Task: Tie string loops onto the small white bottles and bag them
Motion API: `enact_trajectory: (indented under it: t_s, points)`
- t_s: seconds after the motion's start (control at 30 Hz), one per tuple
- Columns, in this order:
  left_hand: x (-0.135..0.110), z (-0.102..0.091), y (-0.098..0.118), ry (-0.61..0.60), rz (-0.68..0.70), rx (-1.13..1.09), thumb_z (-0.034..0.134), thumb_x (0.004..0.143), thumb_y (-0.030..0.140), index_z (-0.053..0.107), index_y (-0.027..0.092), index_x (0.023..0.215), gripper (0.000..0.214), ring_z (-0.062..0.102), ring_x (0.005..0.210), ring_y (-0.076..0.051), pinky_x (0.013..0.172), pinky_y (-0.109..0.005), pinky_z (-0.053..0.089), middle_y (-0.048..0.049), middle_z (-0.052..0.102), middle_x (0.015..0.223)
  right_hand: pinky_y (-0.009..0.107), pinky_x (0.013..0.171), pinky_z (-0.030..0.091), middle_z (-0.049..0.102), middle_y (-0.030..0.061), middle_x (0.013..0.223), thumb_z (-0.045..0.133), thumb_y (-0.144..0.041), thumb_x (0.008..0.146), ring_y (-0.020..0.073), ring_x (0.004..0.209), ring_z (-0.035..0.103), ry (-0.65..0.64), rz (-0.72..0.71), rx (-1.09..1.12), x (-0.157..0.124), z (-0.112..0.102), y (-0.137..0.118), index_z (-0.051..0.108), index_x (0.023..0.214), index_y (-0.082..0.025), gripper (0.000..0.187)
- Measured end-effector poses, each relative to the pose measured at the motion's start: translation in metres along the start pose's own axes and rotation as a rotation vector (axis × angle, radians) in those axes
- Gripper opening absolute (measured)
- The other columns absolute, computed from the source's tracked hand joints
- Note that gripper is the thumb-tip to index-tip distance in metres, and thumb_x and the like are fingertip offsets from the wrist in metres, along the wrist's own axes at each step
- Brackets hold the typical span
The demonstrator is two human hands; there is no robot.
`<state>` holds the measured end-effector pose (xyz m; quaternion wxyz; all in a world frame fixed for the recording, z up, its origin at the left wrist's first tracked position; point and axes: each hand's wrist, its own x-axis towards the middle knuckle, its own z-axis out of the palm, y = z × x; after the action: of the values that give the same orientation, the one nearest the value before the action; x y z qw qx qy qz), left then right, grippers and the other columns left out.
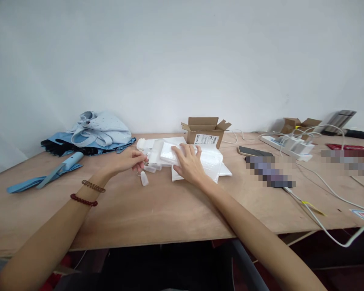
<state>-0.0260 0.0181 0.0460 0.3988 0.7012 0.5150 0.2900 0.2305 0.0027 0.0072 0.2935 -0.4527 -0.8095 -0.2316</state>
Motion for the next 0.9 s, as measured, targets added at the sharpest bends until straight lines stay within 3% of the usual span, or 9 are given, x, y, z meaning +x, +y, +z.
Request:
enact_trajectory:
  t_s: [0.17, 0.37, 0.6, 0.67, 0.8, 0.9]
  points:
    - [-0.009, -0.009, -0.004, -0.196, -0.151, 0.181, 0.064, 0.060, 0.021, 0.068, 0.017, 0.080, 0.021, 0.060, 0.043, -0.016, 0.044, -0.023, 0.043, -0.0020, 0.065, 0.053, 0.048, 0.098, 0.027, 0.049, 0.0157, 0.128, 0.055, -0.024, 0.083, 0.0301, 0.113, 0.046, 0.001, -0.024, -0.015, 0.001, -0.001, 0.005, 0.045, 0.135, -0.024, 0.052]
    - [-0.003, -0.004, -0.019, -0.240, -0.221, 0.233, 0.065, 0.055, 0.021, 0.062, 0.018, 0.063, 0.009, 0.059, 0.041, -0.017, 0.040, -0.022, 0.040, -0.0029, 0.064, 0.048, 0.045, 0.093, 0.031, 0.049, 0.0167, 0.127, 0.057, -0.024, 0.082, 0.0310, 0.111, 0.045, -0.037, 0.002, -0.046, 0.002, 0.002, 0.011, 0.048, 0.134, -0.024, 0.053]
    - [-0.004, -0.006, -0.017, -0.327, -0.207, 0.212, 0.068, 0.059, 0.026, 0.060, 0.018, 0.069, 0.015, 0.060, 0.045, -0.017, 0.043, -0.023, 0.041, -0.0031, 0.065, 0.055, 0.046, 0.091, 0.032, 0.051, 0.0170, 0.124, 0.060, -0.025, 0.079, 0.0324, 0.111, 0.045, -0.059, 0.035, -0.056, 0.002, 0.006, 0.017, 0.048, 0.133, -0.024, 0.055]
    - [-0.006, -0.011, -0.009, -0.286, -0.124, 0.178, 0.067, 0.063, 0.028, 0.061, 0.017, 0.072, 0.016, 0.062, 0.050, -0.017, 0.048, -0.024, 0.044, -0.0039, 0.066, 0.060, 0.047, 0.091, 0.032, 0.051, 0.0173, 0.125, 0.060, -0.025, 0.079, 0.0329, 0.112, 0.045, -0.073, 0.037, -0.055, 0.002, 0.005, 0.018, 0.049, 0.132, -0.023, 0.055]
    - [-0.009, -0.020, 0.005, -0.017, 0.111, 0.133, 0.062, 0.071, 0.032, 0.061, 0.017, 0.077, 0.016, 0.062, 0.063, -0.016, 0.058, -0.025, 0.047, -0.0044, 0.067, 0.071, 0.046, 0.090, 0.033, 0.052, 0.0173, 0.126, 0.059, -0.025, 0.079, 0.0330, 0.112, 0.045, -0.073, 0.026, -0.016, 0.002, 0.003, 0.015, 0.043, 0.135, -0.018, 0.059]
    - [-0.008, -0.012, 0.009, 0.157, 0.201, 0.268, 0.061, 0.072, 0.028, 0.063, 0.017, 0.073, 0.011, 0.061, 0.066, -0.017, 0.061, -0.026, 0.046, -0.0052, 0.068, 0.075, 0.045, 0.090, 0.034, 0.052, 0.0172, 0.127, 0.058, -0.025, 0.078, 0.0326, 0.113, 0.045, -0.059, 0.001, 0.018, 0.001, 0.001, 0.009, 0.037, 0.137, -0.014, 0.063]
